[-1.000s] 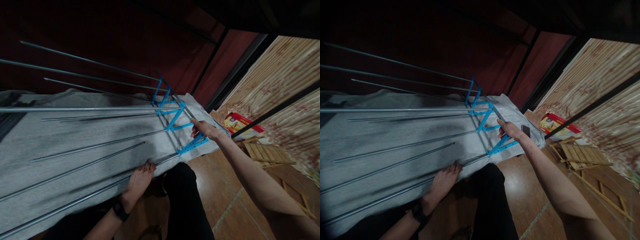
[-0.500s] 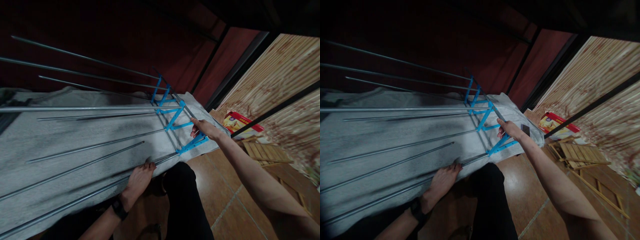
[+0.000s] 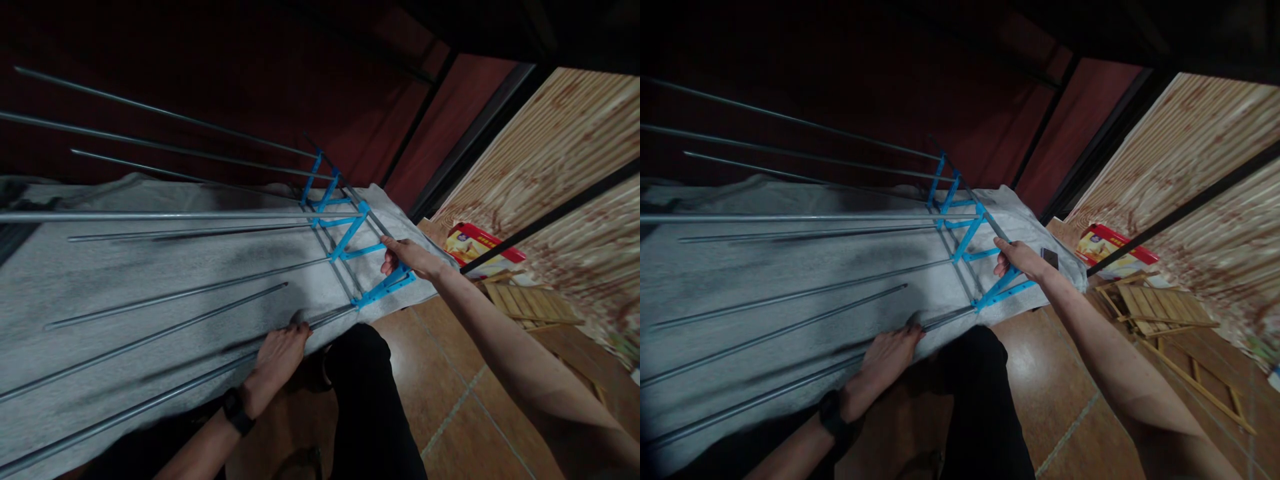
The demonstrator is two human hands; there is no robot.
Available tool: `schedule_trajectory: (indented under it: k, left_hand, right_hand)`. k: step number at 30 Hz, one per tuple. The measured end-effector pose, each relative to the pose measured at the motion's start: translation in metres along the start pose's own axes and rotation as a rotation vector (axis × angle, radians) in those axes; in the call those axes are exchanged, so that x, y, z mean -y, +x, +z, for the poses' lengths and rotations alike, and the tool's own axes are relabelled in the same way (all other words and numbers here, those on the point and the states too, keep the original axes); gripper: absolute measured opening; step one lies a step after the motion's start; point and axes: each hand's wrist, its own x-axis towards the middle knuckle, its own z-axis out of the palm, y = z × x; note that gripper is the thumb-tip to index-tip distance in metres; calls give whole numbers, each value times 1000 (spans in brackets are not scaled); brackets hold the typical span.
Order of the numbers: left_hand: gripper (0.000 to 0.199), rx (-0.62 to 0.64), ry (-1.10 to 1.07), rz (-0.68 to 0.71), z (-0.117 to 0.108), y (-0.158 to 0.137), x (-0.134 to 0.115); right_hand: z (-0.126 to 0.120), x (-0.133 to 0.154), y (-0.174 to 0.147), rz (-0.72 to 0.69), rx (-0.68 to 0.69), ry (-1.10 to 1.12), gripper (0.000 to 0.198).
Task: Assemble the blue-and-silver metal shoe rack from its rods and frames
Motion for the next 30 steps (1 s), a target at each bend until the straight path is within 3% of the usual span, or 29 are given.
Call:
schedule_trajectory:
  k: [8,13,17,21,30]
  left_hand:
    - [36,27,-40,-15,-3,3,2]
    - [33,-64,51,-26,-6,3,-4]
    - [32,-114,135,53,-4,4,-7]
    - [43,-72,196,100,-2,6,-8]
    - [42,-44,187,109,-9,9,-10]
  right_hand:
    - [-6,-5,4,-13,24,5,53]
    - [-6,-4,2,-4,17,18,52]
    - [-8,-4,0,31,-8,20,52]
    - [-6,-4,-1,30,-9,35,51]
    - [0,-2,-1,28,-6,66,49]
